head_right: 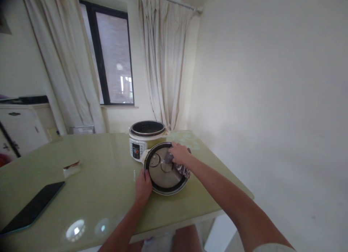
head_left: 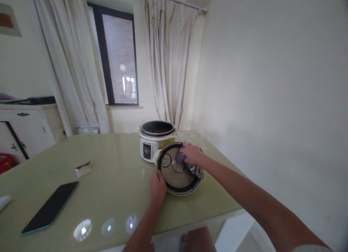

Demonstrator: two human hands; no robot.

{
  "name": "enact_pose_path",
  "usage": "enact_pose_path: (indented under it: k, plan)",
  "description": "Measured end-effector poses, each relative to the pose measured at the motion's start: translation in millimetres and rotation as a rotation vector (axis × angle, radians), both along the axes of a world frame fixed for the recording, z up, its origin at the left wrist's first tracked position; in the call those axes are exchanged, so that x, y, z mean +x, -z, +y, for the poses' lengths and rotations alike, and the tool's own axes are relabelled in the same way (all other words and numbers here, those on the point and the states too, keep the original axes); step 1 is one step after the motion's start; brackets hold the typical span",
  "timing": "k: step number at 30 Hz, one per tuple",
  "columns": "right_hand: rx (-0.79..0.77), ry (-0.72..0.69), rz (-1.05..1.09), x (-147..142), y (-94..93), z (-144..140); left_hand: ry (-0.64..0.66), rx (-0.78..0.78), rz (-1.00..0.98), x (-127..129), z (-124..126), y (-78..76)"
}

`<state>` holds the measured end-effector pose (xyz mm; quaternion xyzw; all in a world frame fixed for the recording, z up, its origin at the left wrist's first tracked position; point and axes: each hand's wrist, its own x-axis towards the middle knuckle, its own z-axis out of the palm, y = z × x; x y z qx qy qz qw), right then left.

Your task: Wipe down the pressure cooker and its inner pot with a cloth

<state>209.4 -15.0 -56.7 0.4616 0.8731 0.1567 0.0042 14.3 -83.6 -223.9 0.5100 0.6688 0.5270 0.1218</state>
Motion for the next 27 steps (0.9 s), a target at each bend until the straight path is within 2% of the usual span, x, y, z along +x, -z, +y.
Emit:
enact_pose_path:
  k: [2, 5, 8, 11, 13, 15, 18, 20, 23, 27]
  plan:
    - [-0.127, 0.038, -0.042, 9, 5.6, -11, -0.001, 0.002, -0.008, 1, -1, -2.4]
    - [-0.261, -0.040, -0.119, 10, 23.1, -37, -0.015, -0.016, -0.007, 1, -4, -5.3]
    - [-0.203, -0.167, -0.084, -6, 45.4, -60, -0.023, -0.042, 0.010, 2, -4, -6.2]
    - [-0.122, -0.153, 0.024, -31, 56.9, -62, -0.020, -0.081, 0.027, 1, -1, -3.7]
    - [-0.081, -0.073, 0.117, -45, 53.1, -51, -0.014, -0.073, 0.032, 0, 0, -0.5]
    - [-0.037, 0.028, 0.182, -49, 41.1, -34, -0.016, -0.058, 0.031, 0, 1, 2.7]
    - [0.013, 0.158, 0.194, -38, 19.5, -13, 0.001, -0.044, 0.023, 0, 1, 4.3]
    - [0.007, 0.186, 0.165, -24, 11.6, -8, 0.016, -0.043, 0.012, 1, 0, 2.0]
    - [-0.053, 0.161, 0.096, -9, 15.3, -20, 0.022, -0.063, 0.000, 1, -3, -5.3]
    - [-0.137, 0.059, -0.019, -9, 35.0, -50, 0.030, -0.086, 0.023, 2, -6, -14.3]
